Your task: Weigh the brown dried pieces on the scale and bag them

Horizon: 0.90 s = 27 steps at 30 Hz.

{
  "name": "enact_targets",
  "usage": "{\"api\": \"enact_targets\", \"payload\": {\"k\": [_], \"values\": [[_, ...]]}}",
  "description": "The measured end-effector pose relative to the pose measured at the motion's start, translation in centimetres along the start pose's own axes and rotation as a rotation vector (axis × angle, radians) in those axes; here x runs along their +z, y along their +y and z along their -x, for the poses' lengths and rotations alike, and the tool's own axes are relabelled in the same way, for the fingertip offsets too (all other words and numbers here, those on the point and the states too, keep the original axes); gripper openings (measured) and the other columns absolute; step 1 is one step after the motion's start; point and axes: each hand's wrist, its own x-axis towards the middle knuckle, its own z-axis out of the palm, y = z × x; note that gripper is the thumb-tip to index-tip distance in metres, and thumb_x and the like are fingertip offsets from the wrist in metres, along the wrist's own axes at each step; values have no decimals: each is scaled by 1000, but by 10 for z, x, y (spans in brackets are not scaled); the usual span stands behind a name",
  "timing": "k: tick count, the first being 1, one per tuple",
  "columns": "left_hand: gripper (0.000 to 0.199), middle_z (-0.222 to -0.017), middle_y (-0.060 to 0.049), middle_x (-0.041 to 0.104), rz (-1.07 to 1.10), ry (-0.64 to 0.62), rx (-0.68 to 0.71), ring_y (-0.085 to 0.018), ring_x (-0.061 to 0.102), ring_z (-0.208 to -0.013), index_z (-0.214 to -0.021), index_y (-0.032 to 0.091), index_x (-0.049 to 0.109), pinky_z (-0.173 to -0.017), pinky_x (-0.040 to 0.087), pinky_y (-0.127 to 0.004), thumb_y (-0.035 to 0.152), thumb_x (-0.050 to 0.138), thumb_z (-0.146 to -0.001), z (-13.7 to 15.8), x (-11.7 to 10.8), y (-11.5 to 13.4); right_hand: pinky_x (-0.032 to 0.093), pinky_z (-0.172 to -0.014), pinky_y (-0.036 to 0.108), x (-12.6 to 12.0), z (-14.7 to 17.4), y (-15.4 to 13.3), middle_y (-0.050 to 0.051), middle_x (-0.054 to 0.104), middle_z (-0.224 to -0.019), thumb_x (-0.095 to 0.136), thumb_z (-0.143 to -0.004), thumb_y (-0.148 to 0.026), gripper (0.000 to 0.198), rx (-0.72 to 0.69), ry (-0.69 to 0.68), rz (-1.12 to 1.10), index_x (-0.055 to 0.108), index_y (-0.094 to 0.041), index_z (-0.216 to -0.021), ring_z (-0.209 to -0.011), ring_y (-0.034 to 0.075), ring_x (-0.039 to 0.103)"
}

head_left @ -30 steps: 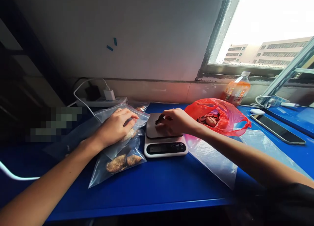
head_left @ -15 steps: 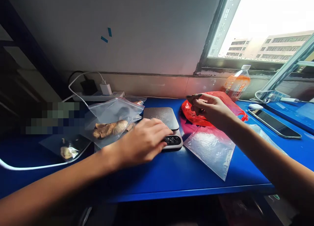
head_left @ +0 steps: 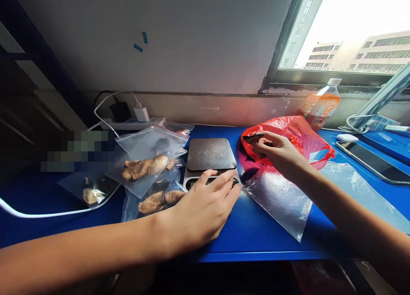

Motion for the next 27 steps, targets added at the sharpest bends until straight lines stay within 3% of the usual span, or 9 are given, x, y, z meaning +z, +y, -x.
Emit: {"api": "enact_targets", "payload": {"k": [8, 10, 13, 16, 18, 19, 22, 25, 27], "values": [[42, -132, -15, 64, -115, -127, 93, -28, 48, -132, -128, 5, 59, -96, 42, -43, 8, 37, -93, -10, -8, 5, 34, -52, 23, 5, -1, 0, -3, 51, -66, 77, -70, -37, 25, -1, -4, -22, 70, -20, -87, -58, 8, 45], [41, -131, -17, 63, -105, -107, 83, -28, 47, -134, -127, 4, 59, -98, 41, -44, 7, 40, -92, -10, -9, 7, 36, -53, 23, 6, -1, 0, -2, 54, -69, 78, -69, -37, 25, 0, -2, -30, 71, -21, -88, -59, 8, 46], [40, -132, -17, 63, 74, -12, 57, -28, 44, -138, -129, 6, 56, -101, 41, -45, 16, 47, -91, -7, -12, -1, 38, -55, 23, 5, 1, 0, -2, 55, -71, 79, -69, -38, 26, 7, 10, -25, 71, -22, -88, -61, 9, 47], [33, -120, -12, 69, 246, 181, -97, -23, 57, -123, -122, 12, 57, -99, 44, -40, 18, 43, -93, 6, -19, -24, 38, -55, 23, 4, 3, -2, -2, 55, -70, 80, -68, -41, 31, 35, 29, 10, 71, -21, -90, -62, 9, 48], [29, -111, -11, 70, 237, 307, -309, -22, 63, -106, -114, 14, 60, -94, 47, -38, 18, 40, -94, 18, -22, -46, 36, -55, 22, 4, 5, -3, -3, 53, -69, 79, -70, -42, 32, 57, 66, 28, 71, -20, -91, -61, 9, 48], [28, -110, -12, 70, 204, 310, -430, -23, 63, -105, -112, 14, 61, -94, 47, -40, 20, 40, -94, 25, -22, -57, 36, -56, 22, 4, 6, -3, -4, 52, -68, 79, -71, -41, 30, 62, 86, 26, 70, -20, -91, -61, 8, 47], [30, -124, -13, 66, 74, 95, -582, -30, 55, -121, -114, 17, 63, -98, 45, -47, 30, 47, -92, 43, -16, -84, 35, -58, 21, 6, 7, -3, -5, 50, -68, 78, -73, -37, 28, 50, 109, -6, 69, -18, -91, -61, 6, 44], [32, -145, -10, 54, -10, -153, -569, -33, 45, -134, -118, 22, 67, -105, 38, -55, 30, 51, -92, 53, -9, -97, 35, -58, 20, 8, 7, -1, -6, 49, -67, 79, -74, -36, 27, 24, 90, -31, 70, -19, -93, -61, 6, 44], [32, -149, -10, 50, -28, -241, -558, -34, 43, -136, -118, 23, 69, -108, 33, -59, 27, 51, -92, 57, -8, -102, 37, -59, 19, 9, 7, 1, -5, 53, -70, 80, -73, -38, 29, 25, 90, -40, 71, -21, -96, -63, 6, 47]]}}
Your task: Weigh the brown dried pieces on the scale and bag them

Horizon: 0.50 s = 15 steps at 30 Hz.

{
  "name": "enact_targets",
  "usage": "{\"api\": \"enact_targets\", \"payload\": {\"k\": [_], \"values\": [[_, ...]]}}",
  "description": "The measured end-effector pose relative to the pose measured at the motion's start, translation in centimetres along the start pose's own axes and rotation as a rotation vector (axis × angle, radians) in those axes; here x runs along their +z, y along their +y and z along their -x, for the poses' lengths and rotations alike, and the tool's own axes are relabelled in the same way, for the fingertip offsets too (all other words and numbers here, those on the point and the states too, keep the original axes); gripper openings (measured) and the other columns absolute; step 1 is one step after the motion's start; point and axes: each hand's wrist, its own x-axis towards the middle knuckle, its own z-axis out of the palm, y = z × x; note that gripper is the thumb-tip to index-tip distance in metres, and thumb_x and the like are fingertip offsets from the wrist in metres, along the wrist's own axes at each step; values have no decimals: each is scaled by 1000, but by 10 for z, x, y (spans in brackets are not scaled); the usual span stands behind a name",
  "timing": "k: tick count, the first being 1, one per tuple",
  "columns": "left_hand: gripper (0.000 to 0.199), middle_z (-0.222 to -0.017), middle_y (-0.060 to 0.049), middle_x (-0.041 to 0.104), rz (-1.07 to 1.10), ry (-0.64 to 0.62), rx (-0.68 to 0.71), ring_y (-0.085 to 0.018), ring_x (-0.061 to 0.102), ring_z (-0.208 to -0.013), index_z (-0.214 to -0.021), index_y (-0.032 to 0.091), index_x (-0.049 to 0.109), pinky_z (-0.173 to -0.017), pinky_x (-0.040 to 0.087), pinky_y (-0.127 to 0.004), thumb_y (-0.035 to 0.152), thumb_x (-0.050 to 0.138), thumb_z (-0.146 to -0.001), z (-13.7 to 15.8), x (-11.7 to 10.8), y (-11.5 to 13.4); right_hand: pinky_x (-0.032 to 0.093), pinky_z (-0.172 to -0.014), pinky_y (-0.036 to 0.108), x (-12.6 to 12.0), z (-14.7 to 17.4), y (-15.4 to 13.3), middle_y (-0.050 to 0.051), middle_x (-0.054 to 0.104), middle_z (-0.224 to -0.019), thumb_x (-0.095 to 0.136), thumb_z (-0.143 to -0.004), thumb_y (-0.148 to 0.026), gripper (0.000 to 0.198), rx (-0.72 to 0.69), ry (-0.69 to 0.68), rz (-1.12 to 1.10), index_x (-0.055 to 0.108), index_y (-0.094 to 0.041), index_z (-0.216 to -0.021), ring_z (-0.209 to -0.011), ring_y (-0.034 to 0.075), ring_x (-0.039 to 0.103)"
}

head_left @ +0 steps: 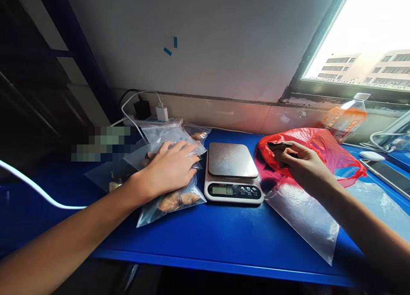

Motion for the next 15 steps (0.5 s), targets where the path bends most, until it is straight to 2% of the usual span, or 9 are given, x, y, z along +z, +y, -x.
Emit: {"api": "enact_targets", "payload": {"k": [4, 6, 8, 11, 13, 15], "values": [[33, -149, -8, 50, 50, -35, 34, -34, 41, -137, -119, 26, 70, -110, 29, -61, 31, 51, -93, -2, -6, -8, 43, -61, 21, -1, 0, 2, 1, 66, -82, 84, -67, -43, 38, 29, -16, 33, 73, -24, -98, -70, 11, 58], [32, -148, -5, 50, 121, 20, 21, -32, 41, -137, -117, 29, 70, -111, 30, -58, 36, 50, -93, -5, -15, -10, 45, -61, 24, 0, 0, 0, 3, 69, -87, 84, -67, -43, 37, 3, -49, 83, 73, -24, -97, -73, 13, 60], [32, -143, -3, 55, 181, 138, -9, -31, 44, -134, -114, 29, 70, -110, 32, -55, 40, 49, -94, -10, -27, -6, 46, -60, 26, 3, -1, -6, 4, 69, -87, 81, -69, -44, 35, -51, -74, 152, 72, -23, -96, -72, 15, 61], [33, -130, -4, 64, 246, 290, 16, -27, 52, -125, -113, 25, 70, -106, 39, -47, 41, 48, -94, -21, -46, 7, 44, -57, 26, 16, -9, -18, 3, 67, -79, 77, -72, -43, 31, -182, -89, 333, 72, -21, -93, -67, 15, 59], [33, -124, -5, 67, 264, 306, 49, -26, 55, -120, -113, 23, 69, -102, 42, -44, 40, 48, -94, -29, -51, 16, 44, -58, 27, 29, -17, -26, 2, 67, -75, 74, -75, -35, 23, -317, -64, 473, 72, -21, -93, -66, 14, 59], [33, -124, -5, 67, 247, 292, 43, -26, 55, -120, -115, 23, 67, -102, 42, -45, 38, 47, -94, -35, -47, 19, 46, -65, 27, 44, -27, -31, 2, 68, -78, 71, -77, -25, 16, -475, -48, 592, 72, -21, -93, -70, 15, 60]]}}
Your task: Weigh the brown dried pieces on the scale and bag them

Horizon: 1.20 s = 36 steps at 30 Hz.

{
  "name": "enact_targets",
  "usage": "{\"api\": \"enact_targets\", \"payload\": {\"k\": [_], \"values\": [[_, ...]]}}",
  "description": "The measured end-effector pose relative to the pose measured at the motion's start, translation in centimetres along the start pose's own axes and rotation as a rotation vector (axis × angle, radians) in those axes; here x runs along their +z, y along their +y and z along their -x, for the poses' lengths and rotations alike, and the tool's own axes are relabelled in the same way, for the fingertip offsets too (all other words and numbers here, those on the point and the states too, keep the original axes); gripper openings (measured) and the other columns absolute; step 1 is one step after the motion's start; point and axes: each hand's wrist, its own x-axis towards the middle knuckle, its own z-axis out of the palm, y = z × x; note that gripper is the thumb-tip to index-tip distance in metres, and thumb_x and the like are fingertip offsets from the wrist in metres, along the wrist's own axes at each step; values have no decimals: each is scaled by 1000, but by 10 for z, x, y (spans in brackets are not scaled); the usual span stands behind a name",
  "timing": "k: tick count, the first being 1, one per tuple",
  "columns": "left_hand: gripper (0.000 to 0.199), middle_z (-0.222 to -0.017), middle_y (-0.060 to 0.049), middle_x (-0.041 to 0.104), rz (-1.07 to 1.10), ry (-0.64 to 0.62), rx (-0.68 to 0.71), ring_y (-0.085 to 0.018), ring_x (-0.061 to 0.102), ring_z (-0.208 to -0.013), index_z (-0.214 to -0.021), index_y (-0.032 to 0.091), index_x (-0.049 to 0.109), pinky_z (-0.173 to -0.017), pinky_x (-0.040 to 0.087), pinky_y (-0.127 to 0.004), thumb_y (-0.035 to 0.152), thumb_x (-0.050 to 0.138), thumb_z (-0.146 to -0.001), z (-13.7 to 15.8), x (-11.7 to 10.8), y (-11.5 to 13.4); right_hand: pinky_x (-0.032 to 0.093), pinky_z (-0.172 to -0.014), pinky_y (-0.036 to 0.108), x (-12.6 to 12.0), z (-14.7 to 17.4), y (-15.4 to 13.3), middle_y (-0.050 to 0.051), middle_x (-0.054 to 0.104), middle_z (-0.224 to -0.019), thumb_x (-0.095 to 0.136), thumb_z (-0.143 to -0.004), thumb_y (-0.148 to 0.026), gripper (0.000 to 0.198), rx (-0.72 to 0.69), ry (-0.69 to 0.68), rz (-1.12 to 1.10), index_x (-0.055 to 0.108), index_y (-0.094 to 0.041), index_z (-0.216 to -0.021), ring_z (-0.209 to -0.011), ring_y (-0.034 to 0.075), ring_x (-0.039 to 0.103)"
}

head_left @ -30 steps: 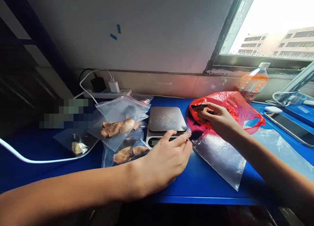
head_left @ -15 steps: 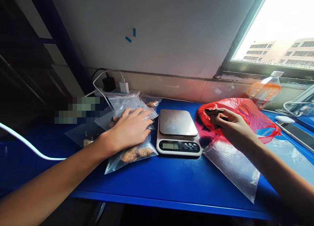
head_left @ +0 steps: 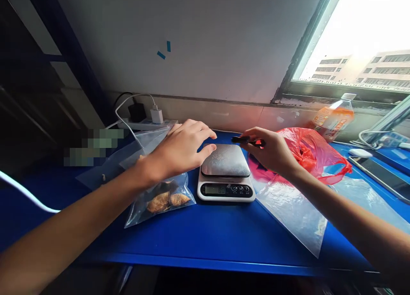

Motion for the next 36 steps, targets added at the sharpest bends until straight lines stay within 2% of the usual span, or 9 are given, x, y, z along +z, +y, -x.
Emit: {"api": "enact_targets", "payload": {"k": [4, 8, 11, 15, 18, 20, 27, 33, 36], "values": [[36, -125, -6, 67, -73, -28, -79, -28, 54, -120, -119, 22, 65, -104, 41, -47, 34, 42, -94, 6, 23, -24, 47, -72, 28, 26, -17, -8, 3, 71, -83, 69, -81, -18, 11, -221, -114, 135, 73, -20, -91, -77, 15, 61], [37, -124, -7, 67, -73, -144, -160, -29, 54, -121, -114, 23, 67, -102, 42, -47, 41, 42, -94, 16, 37, -50, 48, -74, 30, 38, -16, -8, 7, 71, -91, 69, -82, -20, 17, -216, -304, 192, 73, -18, -99, -81, 18, 63], [38, -125, -7, 66, -64, -188, -159, -30, 53, -121, -114, 23, 66, -100, 42, -50, 43, 40, -95, 18, 38, -54, 50, -81, 36, 35, -10, -2, 10, 71, -102, 73, -80, -27, 33, -211, -323, 197, 70, -20, -111, -93, 23, 64], [36, -125, -8, 66, -55, -179, -116, -30, 53, -121, -114, 24, 66, -100, 42, -51, 42, 42, -94, 18, 38, -49, 50, -79, 33, 22, 0, 8, 7, 69, -110, 73, -81, -31, 31, -195, -220, 85, 65, -22, -109, -91, 19, 65], [35, -126, -7, 65, -39, -162, -133, -30, 53, -121, -115, 24, 65, -100, 42, -50, 42, 43, -94, 19, 38, -49, 45, -66, 27, 10, 8, 12, 3, 67, -88, 72, -81, -35, 18, -190, -118, 76, 61, -21, -84, -73, 14, 59], [35, -127, -7, 65, -29, -161, -144, -30, 53, -122, -115, 25, 65, -100, 42, -50, 42, 44, -94, 20, 39, -50, 40, -60, 26, -1, 14, 14, 0, 61, -72, 69, -83, -37, 24, -190, -49, 99, 54, -21, -72, -62, 12, 52], [35, -127, -7, 65, -55, -171, -128, -29, 52, -123, -115, 25, 65, -101, 41, -49, 43, 43, -94, 19, 40, -49, 30, -55, 27, -50, 21, 22, -2, 49, -58, 59, -86, -32, 28, -157, 226, 307, 40, -23, -66, -52, 10, 39], [37, -129, -7, 64, -76, -194, -150, -30, 53, -123, -115, 26, 65, -100, 42, -49, 44, 41, -93, 18, 35, -45, 29, -60, 30, -95, 8, 54, -3, 39, -54, 63, -85, -39, 42, 73, 530, 442, 34, -23, -59, -55, 11, 33], [38, -129, -7, 64, -74, -196, -149, -31, 53, -123, -115, 26, 66, -99, 42, -51, 44, 40, -93, 18, 36, -46, 28, -58, 31, -115, 9, 81, -1, 44, -54, 66, -82, -39, 37, 211, 424, 438, 46, -21, -57, -53, 10, 35]]}}
